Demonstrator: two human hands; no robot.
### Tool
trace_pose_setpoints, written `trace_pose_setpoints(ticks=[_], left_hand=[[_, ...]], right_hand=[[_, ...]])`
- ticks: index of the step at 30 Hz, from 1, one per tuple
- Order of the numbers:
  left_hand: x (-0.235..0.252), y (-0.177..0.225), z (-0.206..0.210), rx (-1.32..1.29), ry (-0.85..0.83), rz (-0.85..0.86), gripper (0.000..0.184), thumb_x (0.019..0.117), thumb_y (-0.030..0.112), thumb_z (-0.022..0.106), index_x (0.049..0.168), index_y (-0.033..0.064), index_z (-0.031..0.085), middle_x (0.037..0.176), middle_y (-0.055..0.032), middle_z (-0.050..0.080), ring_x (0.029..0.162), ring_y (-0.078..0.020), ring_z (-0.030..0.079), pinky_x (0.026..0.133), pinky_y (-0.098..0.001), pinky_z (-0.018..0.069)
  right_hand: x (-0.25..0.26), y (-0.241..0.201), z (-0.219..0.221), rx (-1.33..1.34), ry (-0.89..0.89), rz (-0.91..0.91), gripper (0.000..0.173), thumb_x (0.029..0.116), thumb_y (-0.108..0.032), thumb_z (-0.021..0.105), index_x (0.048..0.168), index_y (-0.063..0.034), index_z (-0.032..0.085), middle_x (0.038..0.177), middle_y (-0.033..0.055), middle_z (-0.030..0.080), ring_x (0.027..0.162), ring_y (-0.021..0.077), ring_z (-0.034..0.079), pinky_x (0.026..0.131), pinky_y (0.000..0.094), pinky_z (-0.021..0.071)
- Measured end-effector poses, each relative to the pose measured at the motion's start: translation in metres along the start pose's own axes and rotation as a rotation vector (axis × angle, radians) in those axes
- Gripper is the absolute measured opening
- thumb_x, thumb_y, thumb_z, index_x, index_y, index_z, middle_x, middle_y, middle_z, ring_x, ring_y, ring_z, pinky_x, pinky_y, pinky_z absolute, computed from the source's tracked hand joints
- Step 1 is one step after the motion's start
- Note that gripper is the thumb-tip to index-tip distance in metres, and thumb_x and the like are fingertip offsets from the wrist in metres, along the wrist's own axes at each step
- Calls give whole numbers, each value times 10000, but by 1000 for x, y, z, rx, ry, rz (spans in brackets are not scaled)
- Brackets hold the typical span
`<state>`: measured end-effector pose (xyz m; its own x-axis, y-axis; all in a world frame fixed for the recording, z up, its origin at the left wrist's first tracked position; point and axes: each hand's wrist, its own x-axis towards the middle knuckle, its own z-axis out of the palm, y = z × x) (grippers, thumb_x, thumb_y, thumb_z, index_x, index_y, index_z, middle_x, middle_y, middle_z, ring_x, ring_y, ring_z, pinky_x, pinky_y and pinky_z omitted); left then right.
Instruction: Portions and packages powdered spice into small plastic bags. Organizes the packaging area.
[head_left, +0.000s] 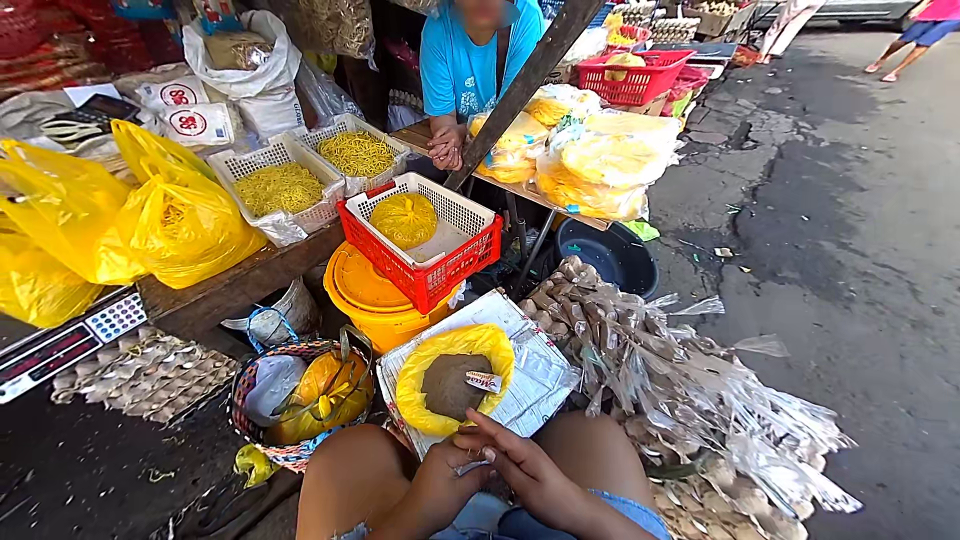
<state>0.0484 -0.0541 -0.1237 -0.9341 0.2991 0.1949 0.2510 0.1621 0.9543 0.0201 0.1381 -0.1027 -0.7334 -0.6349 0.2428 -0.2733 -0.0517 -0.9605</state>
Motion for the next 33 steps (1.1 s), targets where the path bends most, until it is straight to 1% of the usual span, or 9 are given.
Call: trace_pose_setpoints(ticks=[2, 5, 8, 15, 19, 22, 27, 30, 33], left_hand=[[4, 3, 1, -57, -61, 73, 129, 919, 84, 716, 960, -17, 785, 1010, -85, 771, 1026, -53, 699, 962, -251, 541], [4, 1, -1, -8, -283, 127, 180, 960, 83, 671, 1038, -39, 779, 1089, -157, 762, 1107, -208, 709, 1028, -359, 528], [0, -4, -5, 20, -386, 63, 203, 977, 95, 665, 1082, -48, 763, 1139, -176, 749, 1142, -240, 700, 1056, -384, 511], [4, 4, 4, -28, -141, -96, 192, 962, 90, 665, 1043, -51, 767, 1072, -147, 758, 1063, -127, 704, 1005, -296, 522], [4, -1, 2, -12, -292, -83, 182, 960, 70, 673, 1045, -64, 763, 1123, -178, 748, 1125, -205, 700, 1050, -358, 513], [2, -7, -2, 5, -384, -103, 199, 982, 83, 649, 1049, -72, 755, 1143, -192, 737, 1140, -227, 692, 1053, -378, 508], [5, -9, -6, 1, -333, -84, 190, 974, 95, 661, 1007, -63, 762, 1121, -171, 744, 1131, -198, 691, 1045, -357, 513], [7, -6, -11, 55, -310, -105, 188, 971, 110, 672, 995, -49, 769, 1136, -165, 743, 1156, -212, 680, 1059, -367, 500], [7, -1, -20, 130, -313, -137, 181, 960, 106, 683, 994, -47, 774, 1158, -182, 734, 1180, -246, 670, 1070, -387, 491]], right_hand=[[3, -2, -2, -1, 79, -17, 450, 1105, -119, 410, 1507, 84, 406, 1334, 129, 676, 1246, 153, 647, 1099, 346, 510], [11, -11, -24, 6, 273, -66, 422, 1099, -121, 408, 1492, 18, 468, 1309, 53, 700, 1226, 132, 654, 1095, 351, 510], [13, -17, -48, 50, 384, -111, 415, 1105, -165, 423, 1503, -79, 500, 1292, 5, 715, 1232, 133, 650, 1105, 349, 498], [2, -16, -11, 176, 264, 177, 437, 999, -1, 566, 1425, 73, 504, 1147, 55, 765, 1041, 114, 735, 961, 311, 583], [7, -9, -28, 132, 499, 144, 333, 990, -2, 543, 1311, 42, 621, 1099, 46, 767, 993, 113, 736, 937, 321, 597], [13, -18, -60, 160, 654, 51, 379, 995, 4, 527, 1368, 41, 587, 1115, 47, 767, 989, 119, 739, 940, 310, 595], [1, -18, -64, -34, 504, -119, 420, 1001, -207, 646, 1417, -166, 604, 1331, 3, 682, 1130, 120, 684, 957, 285, 576], [-1, -16, -75, -189, 426, -207, 203, 988, -292, 684, 1164, -214, 748, 1349, 19, 657, 1149, 126, 664, 916, 262, 587], [-4, -28, -94, -315, 264, -181, 208, 935, -359, 750, 1045, -185, 725, 1406, 29, 603, 1195, 99, 636, 956, 264, 576]])
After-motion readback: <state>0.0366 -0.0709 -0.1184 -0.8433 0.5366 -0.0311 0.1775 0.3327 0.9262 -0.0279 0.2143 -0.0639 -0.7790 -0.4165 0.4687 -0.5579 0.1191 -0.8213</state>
